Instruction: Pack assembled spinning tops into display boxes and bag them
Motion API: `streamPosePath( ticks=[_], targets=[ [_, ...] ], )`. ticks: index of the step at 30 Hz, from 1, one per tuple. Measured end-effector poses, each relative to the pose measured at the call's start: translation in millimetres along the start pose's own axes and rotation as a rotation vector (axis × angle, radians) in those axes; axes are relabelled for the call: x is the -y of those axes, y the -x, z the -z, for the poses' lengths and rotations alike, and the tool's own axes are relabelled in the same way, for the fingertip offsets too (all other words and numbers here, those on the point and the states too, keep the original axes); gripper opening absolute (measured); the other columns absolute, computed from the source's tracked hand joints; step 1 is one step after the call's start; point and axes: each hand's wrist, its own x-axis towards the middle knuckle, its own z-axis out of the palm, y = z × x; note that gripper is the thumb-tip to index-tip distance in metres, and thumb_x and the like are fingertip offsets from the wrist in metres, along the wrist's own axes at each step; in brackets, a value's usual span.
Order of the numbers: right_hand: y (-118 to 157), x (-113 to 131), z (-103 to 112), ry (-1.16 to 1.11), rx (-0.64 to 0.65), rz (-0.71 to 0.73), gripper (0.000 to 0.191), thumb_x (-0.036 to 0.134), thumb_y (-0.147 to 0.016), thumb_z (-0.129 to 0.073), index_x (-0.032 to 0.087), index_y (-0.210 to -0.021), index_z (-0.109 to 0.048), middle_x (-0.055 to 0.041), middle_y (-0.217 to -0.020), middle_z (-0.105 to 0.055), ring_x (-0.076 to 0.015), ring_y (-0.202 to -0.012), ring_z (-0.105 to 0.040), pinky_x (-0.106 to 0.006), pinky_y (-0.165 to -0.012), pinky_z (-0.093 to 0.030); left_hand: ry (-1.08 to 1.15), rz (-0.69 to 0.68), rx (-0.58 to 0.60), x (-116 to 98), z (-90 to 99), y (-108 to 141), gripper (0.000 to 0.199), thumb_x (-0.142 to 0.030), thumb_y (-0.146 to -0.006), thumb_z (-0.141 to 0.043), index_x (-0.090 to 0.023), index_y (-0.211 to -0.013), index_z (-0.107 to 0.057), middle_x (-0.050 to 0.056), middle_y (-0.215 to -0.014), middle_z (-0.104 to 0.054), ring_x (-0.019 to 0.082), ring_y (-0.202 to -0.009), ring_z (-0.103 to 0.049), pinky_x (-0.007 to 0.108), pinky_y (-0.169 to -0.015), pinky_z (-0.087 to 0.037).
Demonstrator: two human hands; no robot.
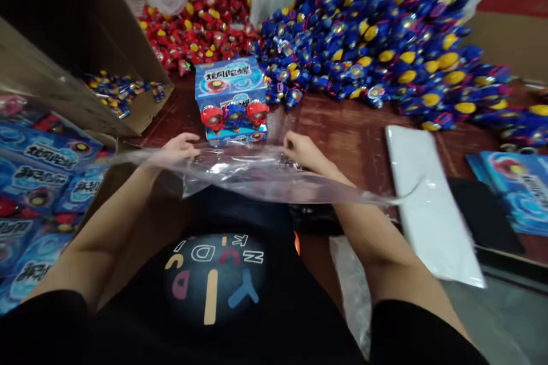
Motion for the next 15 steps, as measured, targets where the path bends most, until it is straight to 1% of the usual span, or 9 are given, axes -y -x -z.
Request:
streamPosePath(
  ticks=[2,3,5,6,8,9,11,13,15],
  targets=[
    [-16,-8,-27,-0.002,-0.096,-0.052,0.026,0.044,-0.094,-0.077,0.02,-0.097,-0.069,-0.0033,-0.073,-0.064,-0.0224,-0.076,-0.058,-0.038,-0.08,-0.048,0.007,0.09,0.011,8,-12.7,-15,0.071,-0.028,-0.084,-0.094,-0.009,-0.141,-0.057,-0.006,-0.06,-0.063,0.013,-0.048,-0.056,0.023,-0.05,-0.041],
    [-24,-8,-37,-0.013,-0.11,-0.07,0.029,0.045,-0.098,-0.072,0.018,-0.109,-0.072,-0.0043,-0.074,-0.066,-0.0244,-0.079,-0.06,-0.04,-0.083,-0.048,0.005,0.116,0.013,8,-19.2,-23,0.071,-0.023,-0.083,-0.093,-0.009,-0.142,-0.056,-0.006,-0.059,-0.062,0.013,-0.046,-0.055,0.023,-0.049,-0.038],
    [-31,-6,-49,-0.058,-0.069,-0.085,0.042,0.049,-0.101,-0.065,0.016,-0.125,-0.073,-0.0033,-0.07,-0.065,-0.0249,-0.076,-0.061,-0.04,-0.083,-0.049,-0.008,0.135,0.022,6,-29.7,-33,0.061,-0.017,-0.083,-0.088,-0.009,-0.136,-0.059,-0.007,-0.056,-0.06,0.012,-0.043,-0.051,0.023,-0.047,-0.034],
    [-26,-4,-51,-0.088,-0.031,-0.085,0.047,0.053,-0.102,-0.063,0.015,-0.128,-0.074,-0.0018,-0.066,-0.064,-0.0235,-0.071,-0.06,-0.039,-0.08,-0.049,-0.016,0.134,0.038,4,-33.1,-32,0.054,-0.016,-0.083,-0.086,-0.01,-0.131,-0.062,-0.007,-0.054,-0.058,0.011,-0.042,-0.049,0.023,-0.046,-0.033],
    [3,-2,-50,-0.148,0.043,-0.091,0.058,0.062,-0.103,-0.058,0.015,-0.131,-0.076,0.0009,-0.062,-0.06,-0.0194,-0.062,-0.055,-0.035,-0.071,-0.047,-0.021,0.126,0.089,3,-36.1,-16,0.045,-0.02,-0.083,-0.085,-0.012,-0.123,-0.065,-0.008,-0.052,-0.054,0.011,-0.04,-0.046,0.023,-0.043,-0.033],
    [25,0,-47,-0.172,0.075,-0.102,0.063,0.067,-0.103,-0.056,0.015,-0.131,-0.076,0.0018,-0.06,-0.058,-0.0178,-0.058,-0.053,-0.034,-0.067,-0.045,-0.016,0.125,0.131,4,-36.0,-3,0.046,-0.023,-0.083,-0.086,-0.012,-0.123,-0.066,-0.009,-0.052,-0.053,0.011,-0.039,-0.046,0.023,-0.042,-0.033],
    [78,3,-38,-0.211,0.127,-0.137,0.071,0.075,-0.102,-0.053,0.015,-0.132,-0.076,0.0031,-0.058,-0.057,-0.0159,-0.054,-0.05,-0.032,-0.062,-0.043,0.002,0.124,0.237,8,-34.0,28,0.053,-0.033,-0.085,-0.087,-0.015,-0.13,-0.066,-0.009,-0.052,-0.053,0.011,-0.039,-0.047,0.024,-0.042,-0.036],
    [129,8,-24,-0.237,0.164,-0.187,0.072,0.078,-0.103,-0.053,0.017,-0.132,-0.077,0.0033,-0.058,-0.058,-0.0156,-0.053,-0.052,-0.032,-0.06,-0.044,-0.002,0.118,0.356,11,-31.0,56,0.058,-0.044,-0.09,-0.085,-0.018,-0.137,-0.064,-0.008,-0.056,-0.056,0.013,-0.042,-0.052,0.024,-0.046,-0.042],
    [170,11,-7,-0.207,0.226,-0.211,0.065,0.075,-0.106,-0.053,0.02,-0.13,-0.078,0.0025,-0.06,-0.063,-0.016,-0.054,-0.058,-0.031,-0.06,-0.047,-0.102,0.081,0.473,13,-27.9,74,0.052,-0.051,-0.097,-0.078,-0.02,-0.137,-0.066,-0.004,-0.063,-0.064,0.015,-0.052,-0.061,0.026,-0.055,-0.048]
  ],
)
